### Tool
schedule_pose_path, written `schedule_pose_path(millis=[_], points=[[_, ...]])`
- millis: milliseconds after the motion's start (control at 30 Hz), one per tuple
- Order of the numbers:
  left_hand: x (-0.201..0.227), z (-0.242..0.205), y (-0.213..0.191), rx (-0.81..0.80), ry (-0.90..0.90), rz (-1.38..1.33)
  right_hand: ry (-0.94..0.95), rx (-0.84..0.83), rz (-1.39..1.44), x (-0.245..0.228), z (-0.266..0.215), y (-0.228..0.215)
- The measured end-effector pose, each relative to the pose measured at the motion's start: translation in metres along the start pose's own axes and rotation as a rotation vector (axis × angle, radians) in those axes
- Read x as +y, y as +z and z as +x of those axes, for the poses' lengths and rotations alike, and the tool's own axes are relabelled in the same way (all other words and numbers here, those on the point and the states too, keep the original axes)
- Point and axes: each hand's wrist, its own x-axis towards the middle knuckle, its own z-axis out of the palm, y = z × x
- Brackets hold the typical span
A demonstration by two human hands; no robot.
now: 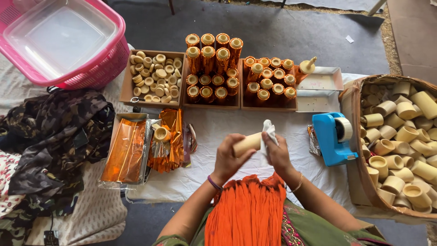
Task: Wrapping cylindrical tubes with metallic foil and cleaning them with a cloth.
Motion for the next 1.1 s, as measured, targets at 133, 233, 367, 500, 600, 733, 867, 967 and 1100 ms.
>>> schedule_pose_path(millis=[133, 233, 367, 500, 600, 733, 867, 967, 1100], points=[[-0.002, -0.005, 0.004, 0.039, 0.060, 0.014, 0.066, -0.128, 0.209, 0.012, 0.010, -0.013], [-0.050, -0.006, 0.001, 0.047, -0.603, -0.349, -0.682, -0.127, -0.481, -0.094, -0.021, 0.027], [-0.068, -0.008, 0.003, -0.007, -0.475, -0.129, -0.613, -0.169, -0.448, -0.041, -0.018, 0.016], [-0.017, -0.005, 0.006, -0.075, -0.201, -0.048, 0.025, -0.026, 0.007, -0.019, -0.011, 0.004], [0.009, -0.003, 0.005, -0.103, -0.047, 0.055, 0.254, 0.036, 0.215, -0.033, -0.009, 0.004], [-0.024, -0.004, 0.005, -0.098, -0.150, 0.037, 0.257, 0.058, 0.137, -0.039, -0.023, 0.017], [-0.028, 0.000, 0.000, -0.106, -0.561, -0.112, -0.124, -0.069, -0.078, -0.037, -0.028, 0.021], [-0.017, -0.003, -0.002, -0.099, -0.531, -0.038, -0.018, -0.080, -0.060, -0.023, -0.021, 0.015], [0.010, 0.002, -0.009, -0.103, 0.314, 0.065, 0.336, -0.037, 0.334, 0.009, -0.009, 0.000]])
